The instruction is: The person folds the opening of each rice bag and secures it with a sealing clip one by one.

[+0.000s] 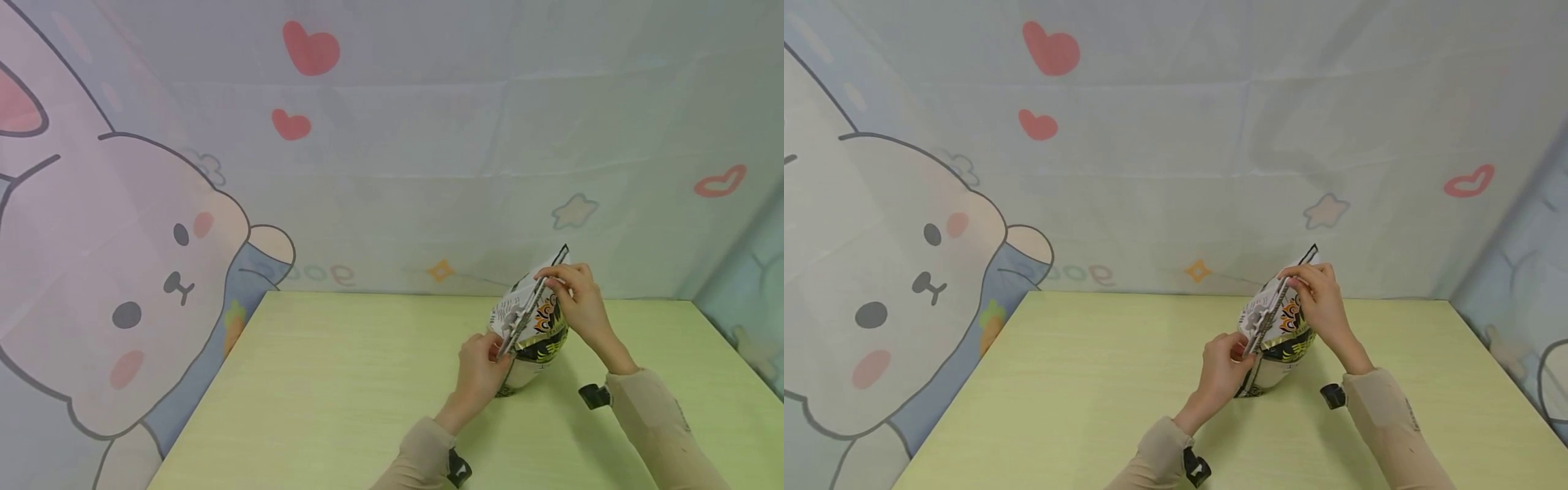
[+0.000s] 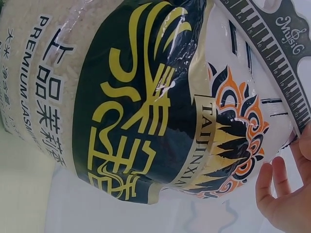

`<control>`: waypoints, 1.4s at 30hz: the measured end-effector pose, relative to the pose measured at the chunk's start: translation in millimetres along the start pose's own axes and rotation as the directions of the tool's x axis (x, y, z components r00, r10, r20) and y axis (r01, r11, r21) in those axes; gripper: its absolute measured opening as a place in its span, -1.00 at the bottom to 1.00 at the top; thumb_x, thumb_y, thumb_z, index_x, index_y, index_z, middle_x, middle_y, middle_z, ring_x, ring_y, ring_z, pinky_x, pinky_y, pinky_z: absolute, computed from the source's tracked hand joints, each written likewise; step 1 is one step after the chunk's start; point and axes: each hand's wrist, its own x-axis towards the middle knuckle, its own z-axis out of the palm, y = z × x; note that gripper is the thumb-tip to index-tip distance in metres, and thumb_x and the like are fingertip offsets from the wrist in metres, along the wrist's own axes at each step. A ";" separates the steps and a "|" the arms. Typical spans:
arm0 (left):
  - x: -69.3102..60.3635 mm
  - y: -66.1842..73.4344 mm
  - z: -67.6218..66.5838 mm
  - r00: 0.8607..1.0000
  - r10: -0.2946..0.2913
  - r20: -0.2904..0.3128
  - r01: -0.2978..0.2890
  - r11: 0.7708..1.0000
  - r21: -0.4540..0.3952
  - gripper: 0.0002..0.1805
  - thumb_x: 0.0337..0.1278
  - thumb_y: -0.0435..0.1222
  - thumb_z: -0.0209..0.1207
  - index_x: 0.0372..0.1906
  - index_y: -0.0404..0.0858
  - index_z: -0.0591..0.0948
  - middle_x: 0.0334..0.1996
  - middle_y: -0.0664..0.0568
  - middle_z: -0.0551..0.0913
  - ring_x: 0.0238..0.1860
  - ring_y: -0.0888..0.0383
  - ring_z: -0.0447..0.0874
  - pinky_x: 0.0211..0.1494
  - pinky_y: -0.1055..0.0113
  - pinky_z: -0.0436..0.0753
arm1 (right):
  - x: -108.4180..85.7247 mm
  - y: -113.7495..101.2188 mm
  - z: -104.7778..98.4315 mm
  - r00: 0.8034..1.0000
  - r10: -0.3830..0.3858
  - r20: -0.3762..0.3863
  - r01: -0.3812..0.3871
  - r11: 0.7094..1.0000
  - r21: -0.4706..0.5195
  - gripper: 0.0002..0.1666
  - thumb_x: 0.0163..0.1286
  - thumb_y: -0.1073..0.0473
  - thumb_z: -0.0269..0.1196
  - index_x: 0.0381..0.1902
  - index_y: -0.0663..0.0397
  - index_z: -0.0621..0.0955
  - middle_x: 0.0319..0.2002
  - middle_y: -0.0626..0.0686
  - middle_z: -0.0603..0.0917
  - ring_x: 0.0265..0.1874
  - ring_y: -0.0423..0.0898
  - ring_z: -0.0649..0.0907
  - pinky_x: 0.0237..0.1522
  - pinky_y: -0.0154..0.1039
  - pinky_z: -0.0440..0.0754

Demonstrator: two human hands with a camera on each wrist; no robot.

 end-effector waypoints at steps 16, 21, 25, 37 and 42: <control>-3.1 -2.8 2.0 1.000 -0.022 0.010 0.023 0.997 -0.079 -0.94 -0.15 -0.46 0.20 -0.46 -0.35 0.55 -0.52 -0.07 0.51 -0.49 0.26 0.50 -0.41 0.68 0.47 | -6.5 -3.8 1.4 0.999 0.019 -0.028 -0.019 1.000 -0.020 -0.82 0.27 0.31 0.07 -0.23 0.18 0.60 -0.39 0.11 0.53 -0.34 -0.40 0.22 -0.45 -0.33 0.24; -4.8 -3.4 1.8 0.999 -0.035 0.013 0.036 0.995 -0.092 -0.93 -0.15 -0.44 0.20 -0.44 -0.33 0.56 -0.51 -0.05 0.50 -0.48 0.27 0.48 -0.39 0.66 0.46 | -9.6 -2.8 2.7 0.999 -0.005 -0.038 0.004 1.000 -0.013 -0.78 0.27 0.33 0.07 -0.17 0.17 0.60 -0.38 0.10 0.55 -0.37 -0.38 0.22 -0.47 -0.31 0.20; -6.3 -3.0 0.9 0.999 -0.040 0.017 0.041 0.995 -0.089 -0.91 -0.13 -0.41 0.20 -0.42 -0.32 0.56 -0.50 -0.05 0.49 -0.46 0.24 0.50 -0.35 0.61 0.48 | -11.8 -2.7 3.1 0.998 -0.019 -0.052 0.019 1.000 0.004 -0.74 0.26 0.35 0.08 -0.11 0.16 0.59 -0.36 0.10 0.57 -0.37 -0.38 0.24 -0.50 -0.34 0.22; -8.1 -4.0 0.5 0.998 -0.063 0.012 0.064 0.987 -0.145 -0.87 -0.08 -0.42 0.20 -0.33 -0.32 0.57 -0.45 -0.09 0.46 -0.38 0.20 0.54 -0.42 0.71 0.48 | -20.5 -5.5 4.4 0.993 -0.087 -0.079 0.089 0.996 0.026 -0.55 0.17 0.47 0.12 0.06 0.20 0.49 -0.35 0.15 0.57 -0.37 -0.27 0.27 -0.39 -0.47 0.27; -8.8 -5.2 0.2 0.998 -0.069 0.009 0.070 0.983 -0.168 -0.84 -0.09 -0.42 0.21 -0.29 -0.33 0.58 -0.44 -0.11 0.47 -0.39 0.21 0.53 -0.41 0.70 0.49 | -24.2 -4.3 5.6 0.996 -0.070 -0.057 0.071 0.997 0.021 -0.49 0.20 0.44 0.10 0.14 0.14 0.43 -0.34 0.17 0.58 -0.29 -0.23 0.28 -0.33 -0.43 0.24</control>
